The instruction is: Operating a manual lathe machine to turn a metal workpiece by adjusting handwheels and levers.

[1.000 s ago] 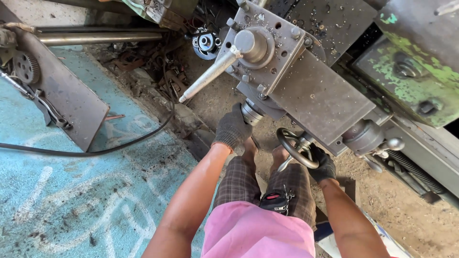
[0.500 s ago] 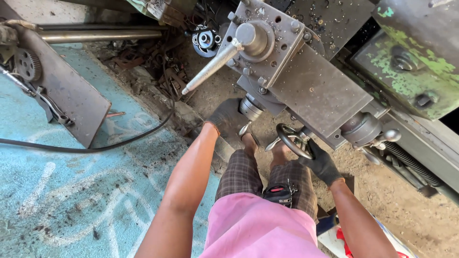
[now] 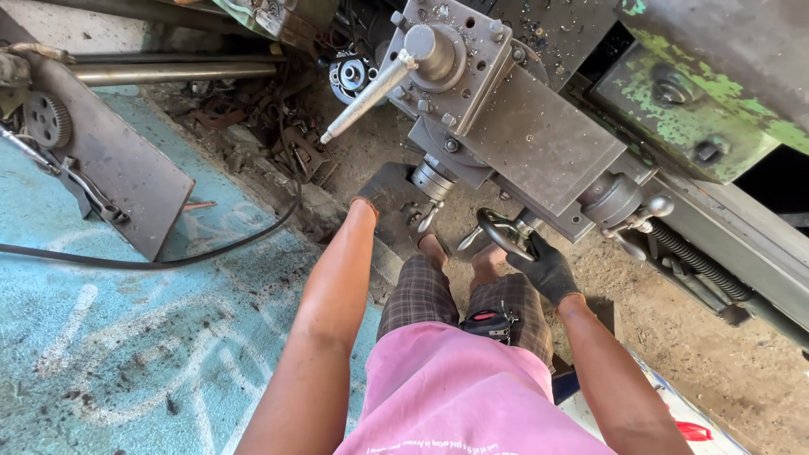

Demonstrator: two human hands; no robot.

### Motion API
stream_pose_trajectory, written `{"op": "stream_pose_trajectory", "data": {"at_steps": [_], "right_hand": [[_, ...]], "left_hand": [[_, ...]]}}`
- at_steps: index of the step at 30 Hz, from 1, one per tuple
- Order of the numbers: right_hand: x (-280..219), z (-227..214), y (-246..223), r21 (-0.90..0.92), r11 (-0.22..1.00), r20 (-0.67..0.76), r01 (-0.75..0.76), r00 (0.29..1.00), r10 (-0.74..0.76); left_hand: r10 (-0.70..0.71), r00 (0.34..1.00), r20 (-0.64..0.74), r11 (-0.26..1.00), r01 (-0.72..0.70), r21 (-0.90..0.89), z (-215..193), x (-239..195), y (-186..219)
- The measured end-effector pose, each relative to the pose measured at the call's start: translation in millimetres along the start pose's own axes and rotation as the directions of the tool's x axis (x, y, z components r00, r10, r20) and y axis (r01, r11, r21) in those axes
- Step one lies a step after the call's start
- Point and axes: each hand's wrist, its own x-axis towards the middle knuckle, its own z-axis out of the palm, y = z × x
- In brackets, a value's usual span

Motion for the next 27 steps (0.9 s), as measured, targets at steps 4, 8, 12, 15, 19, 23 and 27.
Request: {"op": "stream_pose_trajectory", "data": {"at_steps": [4,8,12,15,19,23,27], "right_hand": [[-7,-1,-10,0.025,0.999,0.006,-0.044,0.999,0.044],[-14,-1,-17,0.028,0.998,0.0,-0.058,0.998,0.058],[-23,-1,-32,-0.016,0.997,-0.002,-0.073,0.997,0.073],[-24,-2,-41,-0.038,0.996,-0.002,-0.085,0.996,0.085],[-38,-3,-57,-0.073,0.991,-0.004,-0.11,0.994,0.11],[-20,1,-39,-0.102,0.986,-0.006,-0.131,0.991,0.131],[-23,2,-48,-0.143,0.981,-0.024,-0.13,0.991,0.128]], "left_hand": [[-0.062,0.971,-0.231,0.997,0.071,0.032,21,-24,13],[-0.07,0.943,-0.327,0.991,0.102,0.084,37,-68,24],[0.032,0.883,-0.469,0.956,0.109,0.271,52,-68,14],[0.062,0.881,-0.469,0.895,0.16,0.417,53,-42,-1],[0.063,0.891,-0.45,0.832,0.202,0.517,55,-23,-15],[0.053,0.898,-0.437,0.824,0.207,0.527,55,-18,-16],[0.035,0.904,-0.426,0.817,0.219,0.533,54,-16,-11]]}}
